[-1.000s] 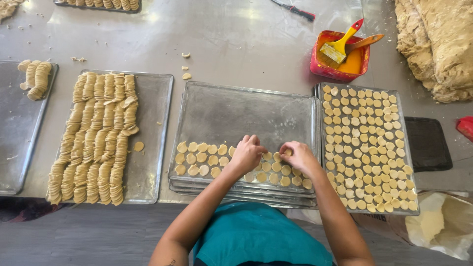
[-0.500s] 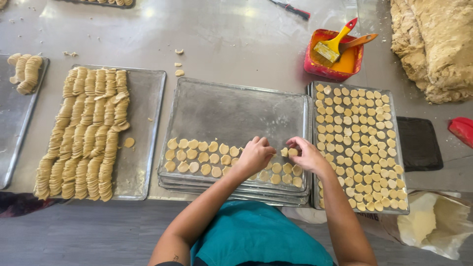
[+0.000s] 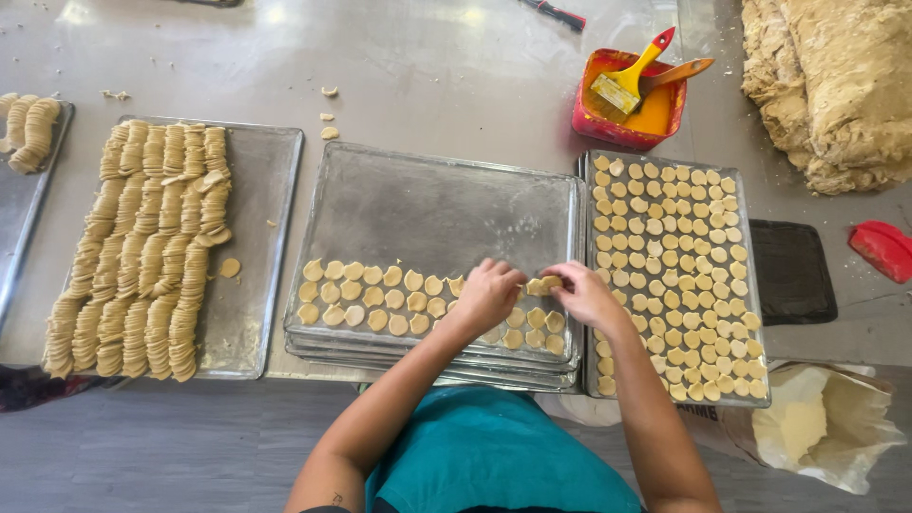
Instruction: The person arranges small round cookies onto metal baking trays in neat rows. They pick up cookies from a stack on the left and place them one by one onto the tray in the center, filling it systematically.
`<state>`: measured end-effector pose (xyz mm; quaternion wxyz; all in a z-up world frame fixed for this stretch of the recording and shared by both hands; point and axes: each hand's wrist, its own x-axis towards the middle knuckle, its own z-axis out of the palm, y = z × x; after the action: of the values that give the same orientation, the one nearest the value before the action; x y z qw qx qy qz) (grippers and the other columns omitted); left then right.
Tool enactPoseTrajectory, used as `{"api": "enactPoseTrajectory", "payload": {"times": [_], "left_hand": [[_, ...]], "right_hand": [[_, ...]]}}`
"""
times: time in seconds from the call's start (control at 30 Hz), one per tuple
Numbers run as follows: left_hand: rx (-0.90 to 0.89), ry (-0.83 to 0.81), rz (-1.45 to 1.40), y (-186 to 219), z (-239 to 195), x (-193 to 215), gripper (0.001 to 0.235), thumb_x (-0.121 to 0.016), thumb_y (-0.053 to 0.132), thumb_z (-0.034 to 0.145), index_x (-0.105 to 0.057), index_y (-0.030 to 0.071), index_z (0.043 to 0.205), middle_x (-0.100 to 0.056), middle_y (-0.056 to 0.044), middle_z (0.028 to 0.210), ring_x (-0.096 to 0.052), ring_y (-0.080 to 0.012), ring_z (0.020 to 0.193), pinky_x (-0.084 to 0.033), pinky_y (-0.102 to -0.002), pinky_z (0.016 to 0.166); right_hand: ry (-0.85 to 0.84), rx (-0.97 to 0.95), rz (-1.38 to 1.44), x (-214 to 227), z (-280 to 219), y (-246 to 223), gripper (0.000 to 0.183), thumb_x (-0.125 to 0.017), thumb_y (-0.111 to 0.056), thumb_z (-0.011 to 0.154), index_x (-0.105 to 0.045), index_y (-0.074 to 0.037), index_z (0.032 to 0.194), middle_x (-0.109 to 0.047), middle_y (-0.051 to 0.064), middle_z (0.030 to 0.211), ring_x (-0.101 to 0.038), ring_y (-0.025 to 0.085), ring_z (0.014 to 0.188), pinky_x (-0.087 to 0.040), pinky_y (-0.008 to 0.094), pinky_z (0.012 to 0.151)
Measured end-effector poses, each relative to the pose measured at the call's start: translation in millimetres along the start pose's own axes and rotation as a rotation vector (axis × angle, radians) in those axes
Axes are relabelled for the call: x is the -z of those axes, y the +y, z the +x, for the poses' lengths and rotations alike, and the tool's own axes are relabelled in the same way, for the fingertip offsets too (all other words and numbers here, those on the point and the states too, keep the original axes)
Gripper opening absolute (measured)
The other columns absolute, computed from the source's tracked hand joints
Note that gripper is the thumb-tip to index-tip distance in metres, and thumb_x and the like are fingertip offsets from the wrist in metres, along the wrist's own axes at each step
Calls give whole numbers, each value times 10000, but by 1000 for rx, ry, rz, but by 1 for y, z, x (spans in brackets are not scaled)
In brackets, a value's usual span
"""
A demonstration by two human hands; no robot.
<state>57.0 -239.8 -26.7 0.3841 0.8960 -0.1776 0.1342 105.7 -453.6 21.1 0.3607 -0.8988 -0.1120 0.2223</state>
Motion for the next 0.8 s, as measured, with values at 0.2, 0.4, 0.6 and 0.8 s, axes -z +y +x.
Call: {"api": "enactPoseTrajectory", "payload": {"times": [0.2, 0.4, 0.6, 0.8], "left_hand": [[94, -80, 111, 6, -3, 3, 106, -739, 134, 806, -778, 138, 905, -622, -63, 985, -554, -300, 1007, -469, -434, 864], [66, -55, 64, 5, 0, -8, 102, -745, 146, 805, -795, 162, 893, -620, -54, 982, -559, -293, 988, -474, -425, 850], [-8, -75, 22, 13, 3, -23, 134, -736, 135, 808, -803, 179, 916, -612, -51, 945, -569, -282, 960, -475, -416, 826], [-33, -91, 44, 16, 8, -26, 120, -726, 122, 814, -797, 178, 893, -614, -55, 945, -568, -282, 963, -477, -414, 828]], "right_hand": [[-83, 110, -182, -9, 2, 5, 305, -653, 12, 877, -747, -80, 1152, -691, 92, 1096, -693, 219, 971, -576, 350, 879], [-74, -62, 68, 9, -4, 16, 298, -664, -12, 860, -735, -92, 1139, -783, 77, 1064, -756, 204, 980, -593, 327, 878], [-25, 6, -119, 8, -17, 4, 221, -654, -21, 879, -712, -72, 1086, -761, 91, 1012, -748, 233, 931, -581, 352, 827], [15, -89, -4, 18, -26, -2, 224, -628, -43, 919, -687, -93, 1128, -770, 69, 1015, -743, 190, 938, -579, 329, 821]]}}
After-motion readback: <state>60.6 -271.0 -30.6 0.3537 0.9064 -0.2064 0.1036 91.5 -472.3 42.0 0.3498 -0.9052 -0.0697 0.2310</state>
